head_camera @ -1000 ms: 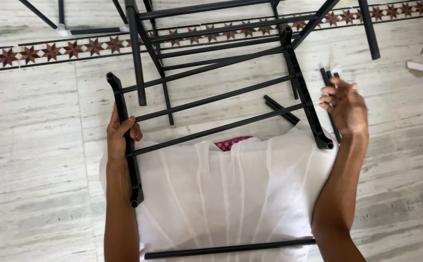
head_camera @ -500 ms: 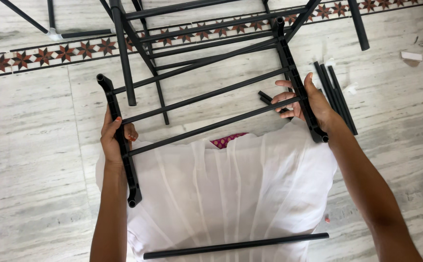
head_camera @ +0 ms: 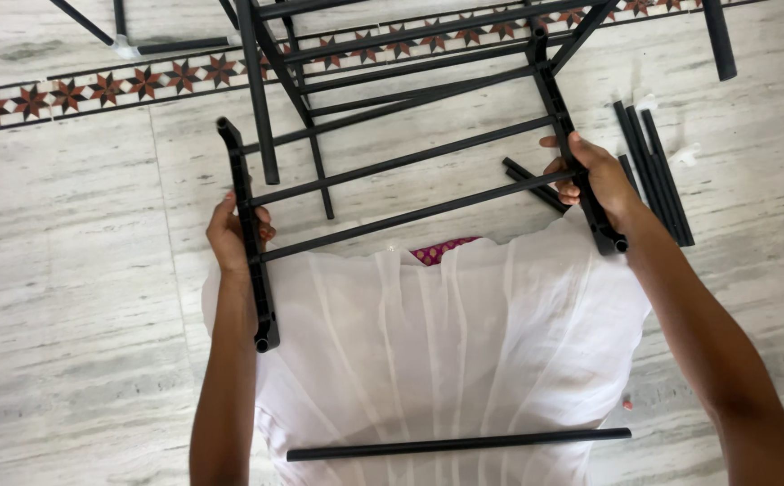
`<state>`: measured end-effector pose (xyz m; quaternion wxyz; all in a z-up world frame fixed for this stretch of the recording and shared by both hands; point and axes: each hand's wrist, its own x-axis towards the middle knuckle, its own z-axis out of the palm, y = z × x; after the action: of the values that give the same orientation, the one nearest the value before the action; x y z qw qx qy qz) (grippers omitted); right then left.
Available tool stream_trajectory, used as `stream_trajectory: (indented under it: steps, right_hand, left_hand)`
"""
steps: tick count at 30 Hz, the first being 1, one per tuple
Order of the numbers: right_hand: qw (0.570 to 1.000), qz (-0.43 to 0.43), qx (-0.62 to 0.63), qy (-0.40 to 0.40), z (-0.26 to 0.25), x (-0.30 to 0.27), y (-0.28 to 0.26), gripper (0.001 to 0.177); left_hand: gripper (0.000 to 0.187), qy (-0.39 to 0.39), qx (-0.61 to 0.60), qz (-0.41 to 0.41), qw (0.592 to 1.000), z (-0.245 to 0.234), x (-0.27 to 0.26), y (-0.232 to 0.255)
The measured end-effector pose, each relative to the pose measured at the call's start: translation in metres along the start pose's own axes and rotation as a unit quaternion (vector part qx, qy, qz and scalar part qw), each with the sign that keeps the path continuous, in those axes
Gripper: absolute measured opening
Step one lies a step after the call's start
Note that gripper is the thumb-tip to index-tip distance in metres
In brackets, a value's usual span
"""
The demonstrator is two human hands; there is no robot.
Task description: The person assembles a black metal shelving frame by inserting vertical and horizontal rods into the frame's joints. They then gather loose rods and attach white plastic end caps to the rod ends.
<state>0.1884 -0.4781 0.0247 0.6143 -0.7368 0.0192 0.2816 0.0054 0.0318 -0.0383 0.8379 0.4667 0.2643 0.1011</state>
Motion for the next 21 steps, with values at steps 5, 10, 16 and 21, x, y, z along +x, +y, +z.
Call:
stream_trajectory:
  steps: [5, 10, 16, 21]
  right_hand:
    - [0.998, -0.018, 0.065, 0.004, -0.025, 0.017, 0.012, 0.072]
    - [0.985, 0.007, 0.173, 0.012, -0.024, 0.007, 0.006, 0.092]
    - [0.967, -0.062, 0.237, 0.07, -0.024, -0.011, 0.0, 0.084]
    - [0.933, -0.221, 0.161, 0.235, -0.01, -0.037, -0.01, 0.048]
  left_hand:
    - [0.04, -0.004, 0.016, -0.027, 0.999, 0.003, -0.005, -0.001]
    - [0.032, -0.027, -0.153, -0.051, 0.987, 0.005, -0.016, 0.006]
    - [0.042, 0.034, -0.235, -0.046, 0.97, -0.003, -0.017, 0.007]
    - [0.027, 0.072, -0.153, -0.031, 0.985, -0.008, -0.016, -0.004]
